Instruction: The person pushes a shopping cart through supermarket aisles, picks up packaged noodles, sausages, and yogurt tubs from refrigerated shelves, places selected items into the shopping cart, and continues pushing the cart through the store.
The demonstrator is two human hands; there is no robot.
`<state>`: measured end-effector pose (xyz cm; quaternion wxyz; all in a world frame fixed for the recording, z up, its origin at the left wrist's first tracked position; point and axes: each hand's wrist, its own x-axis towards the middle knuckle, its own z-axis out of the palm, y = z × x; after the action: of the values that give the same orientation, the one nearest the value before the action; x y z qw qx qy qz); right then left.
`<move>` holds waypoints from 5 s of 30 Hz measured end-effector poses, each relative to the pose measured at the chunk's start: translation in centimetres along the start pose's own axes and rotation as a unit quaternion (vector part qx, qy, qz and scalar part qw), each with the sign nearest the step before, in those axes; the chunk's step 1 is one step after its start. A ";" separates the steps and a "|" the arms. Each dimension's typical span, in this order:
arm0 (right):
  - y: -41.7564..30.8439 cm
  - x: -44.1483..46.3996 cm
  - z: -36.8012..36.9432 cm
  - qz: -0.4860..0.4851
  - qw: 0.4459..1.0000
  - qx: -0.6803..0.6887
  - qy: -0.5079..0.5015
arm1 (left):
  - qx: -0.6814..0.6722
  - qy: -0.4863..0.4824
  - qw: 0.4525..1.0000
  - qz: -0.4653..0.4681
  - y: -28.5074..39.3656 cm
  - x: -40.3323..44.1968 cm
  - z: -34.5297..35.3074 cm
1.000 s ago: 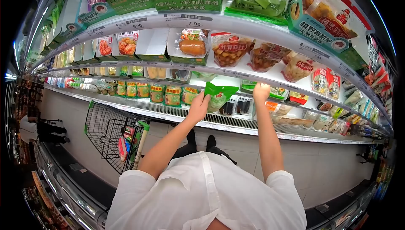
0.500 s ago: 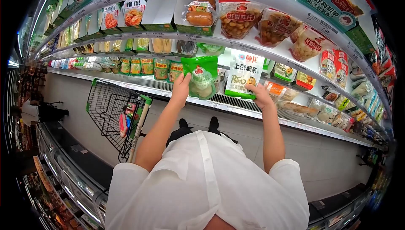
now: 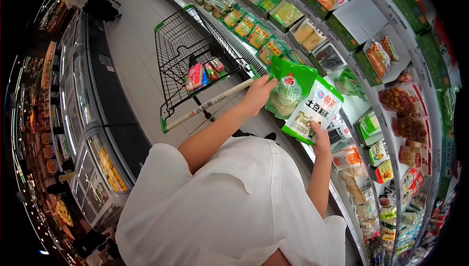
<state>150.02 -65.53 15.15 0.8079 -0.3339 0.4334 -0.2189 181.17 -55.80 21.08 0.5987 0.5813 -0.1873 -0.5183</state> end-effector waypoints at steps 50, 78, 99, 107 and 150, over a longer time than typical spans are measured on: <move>1.7 21.6 51.6 0.119 0.791 -0.488 -0.350 | -0.577 0.498 0.627 -0.163 -7.2 -3.0 -43.1; 14.1 27.3 48.8 -0.149 0.732 -0.553 -0.368 | -0.422 0.696 0.580 -0.016 -13.1 1.8 -43.4; 5.6 20.4 32.7 -0.281 0.623 -0.653 -0.327 | -0.081 0.548 0.832 -0.015 -6.7 -8.2 -38.5; 5.6 19.3 33.9 -0.400 0.559 -0.658 -0.308 | 0.436 0.401 0.804 -0.058 -7.8 -15.9 -35.9; 2.5 34.0 49.7 -0.260 0.207 -0.837 -0.434 | 0.447 0.386 0.783 -0.197 -1.0 -13.3 -38.4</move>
<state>210.22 -68.32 14.41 0.0193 -0.9533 -0.1646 0.2526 207.27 -25.21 15.50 0.1791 0.9595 -0.0327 -0.2151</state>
